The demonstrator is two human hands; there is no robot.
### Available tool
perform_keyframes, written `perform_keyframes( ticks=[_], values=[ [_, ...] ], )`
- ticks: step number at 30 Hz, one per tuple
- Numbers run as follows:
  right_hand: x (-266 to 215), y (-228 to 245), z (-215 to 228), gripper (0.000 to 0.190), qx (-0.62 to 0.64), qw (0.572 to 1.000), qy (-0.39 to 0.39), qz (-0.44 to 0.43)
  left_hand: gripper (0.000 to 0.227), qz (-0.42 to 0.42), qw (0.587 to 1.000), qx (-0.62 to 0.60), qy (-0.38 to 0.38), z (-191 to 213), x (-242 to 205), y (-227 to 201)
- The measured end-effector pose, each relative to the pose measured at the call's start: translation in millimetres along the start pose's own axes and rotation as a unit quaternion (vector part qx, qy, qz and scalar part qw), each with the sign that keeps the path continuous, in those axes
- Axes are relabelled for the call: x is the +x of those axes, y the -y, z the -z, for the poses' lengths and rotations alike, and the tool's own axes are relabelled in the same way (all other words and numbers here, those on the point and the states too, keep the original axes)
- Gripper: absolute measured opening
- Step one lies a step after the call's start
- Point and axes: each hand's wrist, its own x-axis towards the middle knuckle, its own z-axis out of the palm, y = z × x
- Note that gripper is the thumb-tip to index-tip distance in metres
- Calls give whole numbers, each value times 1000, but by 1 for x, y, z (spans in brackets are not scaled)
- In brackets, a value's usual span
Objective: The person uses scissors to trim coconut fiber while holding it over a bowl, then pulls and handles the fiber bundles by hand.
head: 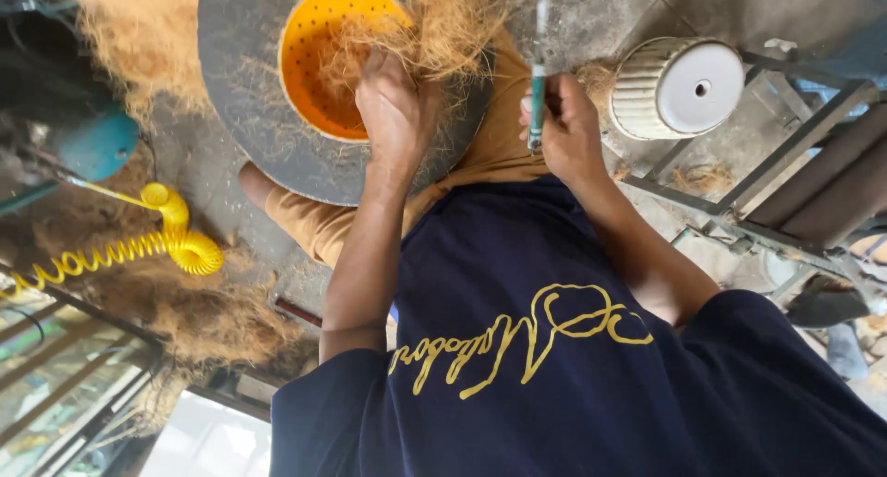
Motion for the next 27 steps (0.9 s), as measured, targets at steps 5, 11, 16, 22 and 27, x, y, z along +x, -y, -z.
perform_keyframes(
  ticks=[5,11,16,22,27],
  values=[
    [0,-12,38,19,71,993,43,-79,31,-143,988,56,-2,-10,9,-3],
    [21,32,56,22,9,990,96,-99,39,-212,971,111,-3,7,11,1],
    [35,24,69,7,-126,982,122,-74,49,-202,969,142,-19,28,3,15],
    [26,1,64,16,-144,970,195,19,40,-201,963,159,-88,50,-3,30],
    [22,3,56,13,12,940,337,43,13,-209,957,187,-79,42,-4,41]
  ],
)
